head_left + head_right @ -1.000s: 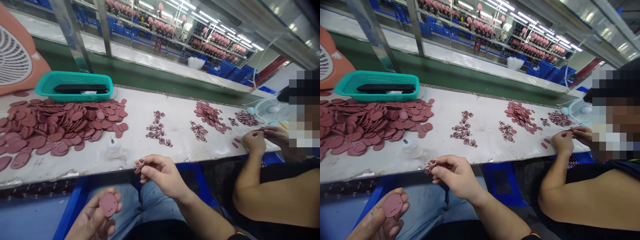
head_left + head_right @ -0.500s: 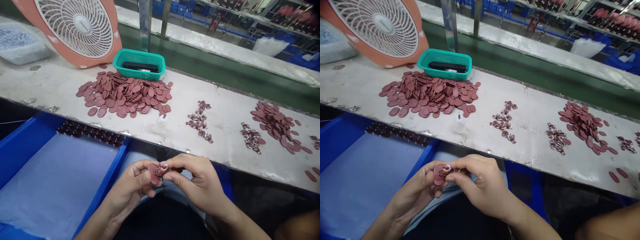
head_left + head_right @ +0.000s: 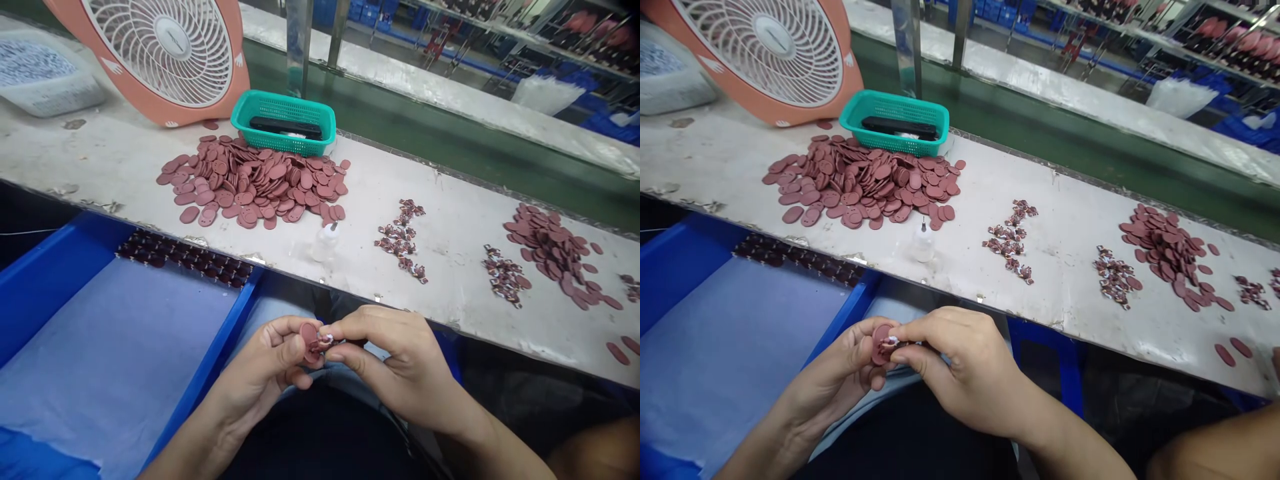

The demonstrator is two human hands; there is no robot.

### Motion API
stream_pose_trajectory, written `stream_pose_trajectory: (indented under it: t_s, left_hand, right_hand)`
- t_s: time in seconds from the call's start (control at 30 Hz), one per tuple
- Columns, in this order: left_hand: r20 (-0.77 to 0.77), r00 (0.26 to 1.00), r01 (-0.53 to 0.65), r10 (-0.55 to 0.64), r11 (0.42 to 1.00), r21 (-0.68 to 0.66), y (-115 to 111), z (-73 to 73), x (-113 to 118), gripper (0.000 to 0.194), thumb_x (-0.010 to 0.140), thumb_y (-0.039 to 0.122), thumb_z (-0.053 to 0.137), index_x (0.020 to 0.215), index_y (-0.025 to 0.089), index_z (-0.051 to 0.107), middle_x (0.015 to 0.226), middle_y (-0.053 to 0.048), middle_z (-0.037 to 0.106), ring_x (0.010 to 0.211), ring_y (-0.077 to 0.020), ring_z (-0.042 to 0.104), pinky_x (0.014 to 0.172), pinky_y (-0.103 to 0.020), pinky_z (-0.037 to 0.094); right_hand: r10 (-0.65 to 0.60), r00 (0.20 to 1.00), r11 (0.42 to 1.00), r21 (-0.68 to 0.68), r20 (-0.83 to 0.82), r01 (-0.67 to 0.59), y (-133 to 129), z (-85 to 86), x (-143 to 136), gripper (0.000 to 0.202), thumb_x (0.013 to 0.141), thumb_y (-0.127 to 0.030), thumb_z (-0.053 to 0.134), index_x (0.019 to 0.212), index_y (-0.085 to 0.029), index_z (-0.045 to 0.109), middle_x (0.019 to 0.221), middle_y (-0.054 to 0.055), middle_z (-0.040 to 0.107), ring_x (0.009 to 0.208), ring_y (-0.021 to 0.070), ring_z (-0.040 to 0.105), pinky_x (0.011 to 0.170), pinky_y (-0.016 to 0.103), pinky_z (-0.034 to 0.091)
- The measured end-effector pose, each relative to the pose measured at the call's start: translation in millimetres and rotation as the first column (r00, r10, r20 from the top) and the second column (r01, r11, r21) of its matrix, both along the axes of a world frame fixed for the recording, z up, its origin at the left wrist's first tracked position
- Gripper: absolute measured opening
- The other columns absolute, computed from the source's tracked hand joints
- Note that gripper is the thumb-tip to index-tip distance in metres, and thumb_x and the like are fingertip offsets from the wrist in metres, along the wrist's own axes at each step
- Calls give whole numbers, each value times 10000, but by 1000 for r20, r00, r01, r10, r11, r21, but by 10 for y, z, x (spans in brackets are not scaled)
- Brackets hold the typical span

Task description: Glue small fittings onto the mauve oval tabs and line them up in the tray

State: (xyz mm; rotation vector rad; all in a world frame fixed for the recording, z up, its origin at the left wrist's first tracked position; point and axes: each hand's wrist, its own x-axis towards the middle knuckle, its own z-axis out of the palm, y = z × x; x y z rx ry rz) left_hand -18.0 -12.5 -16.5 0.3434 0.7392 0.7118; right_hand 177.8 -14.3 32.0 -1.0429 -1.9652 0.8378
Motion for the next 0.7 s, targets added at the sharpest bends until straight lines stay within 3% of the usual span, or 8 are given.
stream_pose_trajectory:
  t_s: [0.3,0.7]
  left_hand:
    - [14,1000,-9,9,999,-35,12,3,18,301,609,366,925,801,174,796,654,-10,711,574,-88,633,473,-116,489]
    - [39,998,-40,44,994,-100,-10,5,30,303,594,328,936,790,156,783,673,-5,697,593,-79,630,513,-113,492]
  right_hand:
    - [103,991,995,6,80,-103,29,75,20,120,958,-146,624,1064,-186,663,863,19,749,753,138,685,721,242,530]
    - [117,992,993,-24,55,-116,87,69,-12,88,934,-137,648,995,-195,674,843,24,740,728,137,680,696,236,539]
